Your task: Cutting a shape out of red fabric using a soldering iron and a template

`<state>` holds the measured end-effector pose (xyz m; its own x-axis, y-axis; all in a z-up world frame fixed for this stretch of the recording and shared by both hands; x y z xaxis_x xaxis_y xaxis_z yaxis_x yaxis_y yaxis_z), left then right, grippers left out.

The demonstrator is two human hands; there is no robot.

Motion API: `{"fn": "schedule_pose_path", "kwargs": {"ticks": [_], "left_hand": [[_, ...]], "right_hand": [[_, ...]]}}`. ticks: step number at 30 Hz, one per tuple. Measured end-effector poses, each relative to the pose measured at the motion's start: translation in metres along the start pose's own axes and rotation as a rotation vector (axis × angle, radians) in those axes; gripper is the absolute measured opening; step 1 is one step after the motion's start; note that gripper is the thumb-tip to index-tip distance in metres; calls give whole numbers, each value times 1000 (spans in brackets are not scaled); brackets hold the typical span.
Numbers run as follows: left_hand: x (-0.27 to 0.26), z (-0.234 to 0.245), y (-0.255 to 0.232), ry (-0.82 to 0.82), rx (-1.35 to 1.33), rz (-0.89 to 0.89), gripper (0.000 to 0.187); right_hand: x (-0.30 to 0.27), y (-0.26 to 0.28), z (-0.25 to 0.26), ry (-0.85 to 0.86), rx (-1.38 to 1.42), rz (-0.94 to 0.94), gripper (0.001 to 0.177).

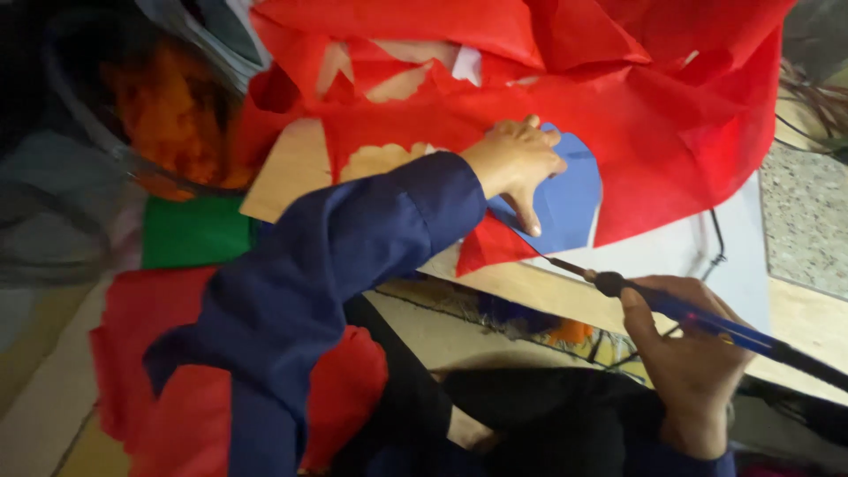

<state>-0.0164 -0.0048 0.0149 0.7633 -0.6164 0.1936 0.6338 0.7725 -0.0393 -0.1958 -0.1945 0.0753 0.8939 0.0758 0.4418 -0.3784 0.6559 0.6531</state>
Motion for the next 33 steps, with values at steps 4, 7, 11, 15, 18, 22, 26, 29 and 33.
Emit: {"fn": "schedule_pose_path", "kwargs": {"ticks": [4, 7, 11, 15, 18, 22, 26, 29, 33], "left_hand": [[-2, 3, -2, -31, 49, -13, 70], [-5, 11, -4, 66, 45, 16, 62], [-12, 13, -4, 24, 18, -21, 69], [-17, 17, -6, -6, 79, -52, 68], [-17, 10, -6, 53, 83, -45, 73], [-26, 26, -8, 177, 66, 11, 71], [-32, 20, -9, 62, -8, 25, 58], [-35, 18, -11, 34, -23, 51, 54], [-41, 15, -12, 9, -52, 59, 55]], "right_hand": [[-2, -4, 3, 1, 9, -7, 15], [-7, -10, 9, -11, -25, 6, 18], [-33, -46, 24, -157, 28, 141, 23], [-48, -117, 28, -417, 182, 242, 33], [-8, -58, 22, -290, -66, 257, 19], [46, -61, -17, -90, 92, 443, 23], [81, -25, -41, 99, 74, 410, 27], [97, -37, -56, 206, 3, 511, 30], [107, -55, -68, 337, 83, 552, 48]]}}
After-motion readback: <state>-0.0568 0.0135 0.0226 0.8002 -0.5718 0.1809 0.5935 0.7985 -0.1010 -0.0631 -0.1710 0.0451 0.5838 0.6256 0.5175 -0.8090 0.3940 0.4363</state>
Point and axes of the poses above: each hand's wrist, its own x-axis towards the middle knuckle, its own z-axis out of the back of the hand, y = z × x, the point moved 1 cm from there along x, towards the middle knuckle, and after that the axes turned 5 degrees about x, right-handed, at the moved point
